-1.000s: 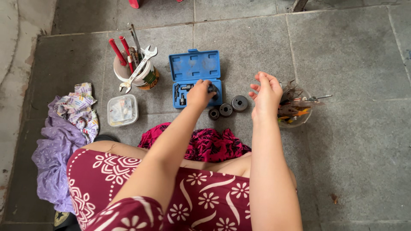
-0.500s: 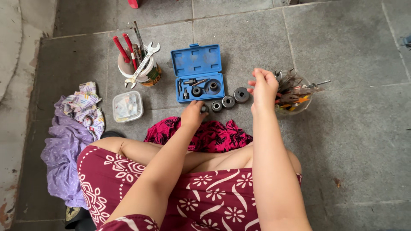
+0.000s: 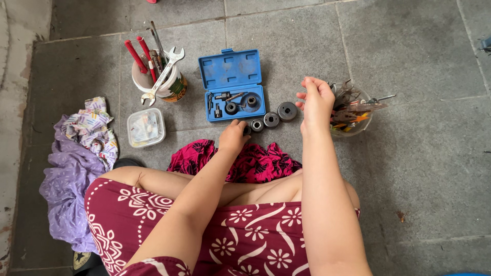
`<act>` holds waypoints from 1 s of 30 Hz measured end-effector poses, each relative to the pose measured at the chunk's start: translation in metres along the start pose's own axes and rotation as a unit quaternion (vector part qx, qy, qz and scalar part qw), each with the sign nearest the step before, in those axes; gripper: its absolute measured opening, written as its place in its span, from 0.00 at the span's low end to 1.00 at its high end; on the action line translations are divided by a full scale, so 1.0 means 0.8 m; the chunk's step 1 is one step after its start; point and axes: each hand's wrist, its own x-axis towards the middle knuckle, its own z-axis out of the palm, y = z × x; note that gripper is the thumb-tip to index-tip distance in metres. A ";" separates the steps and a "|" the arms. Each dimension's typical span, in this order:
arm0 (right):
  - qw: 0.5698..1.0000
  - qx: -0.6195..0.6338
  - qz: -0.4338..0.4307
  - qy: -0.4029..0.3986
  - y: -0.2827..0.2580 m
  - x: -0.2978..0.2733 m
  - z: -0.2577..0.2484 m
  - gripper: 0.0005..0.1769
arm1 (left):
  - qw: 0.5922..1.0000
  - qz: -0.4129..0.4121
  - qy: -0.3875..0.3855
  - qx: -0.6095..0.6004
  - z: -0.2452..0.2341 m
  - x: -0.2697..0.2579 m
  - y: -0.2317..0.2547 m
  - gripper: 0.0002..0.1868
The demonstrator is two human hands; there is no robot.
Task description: The person sits on the floor and removes metal drill bits and sockets from a blue plastic case, placing them on the floor. They then pick up the items and place them back into the case, repeating the process of removing and reinserting the tools.
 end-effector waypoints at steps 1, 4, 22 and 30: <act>1.000 0.002 0.000 0.000 -0.001 0.001 0.001 0.10 | 1.000 0.001 0.001 -0.001 0.001 0.001 0.001 0.22; 1.000 0.002 -0.002 0.002 -0.003 0.003 0.003 0.10 | 1.000 0.010 0.000 -0.008 0.006 0.005 0.009 0.22; 1.000 -0.005 -0.012 0.017 -0.019 0.000 0.004 0.10 | 0.996 0.005 0.071 -0.050 -0.013 0.043 0.027 0.18; 1.000 -0.002 -0.014 0.018 -0.024 0.003 0.004 0.09 | 0.996 -0.041 0.077 0.000 -0.019 0.114 0.024 0.23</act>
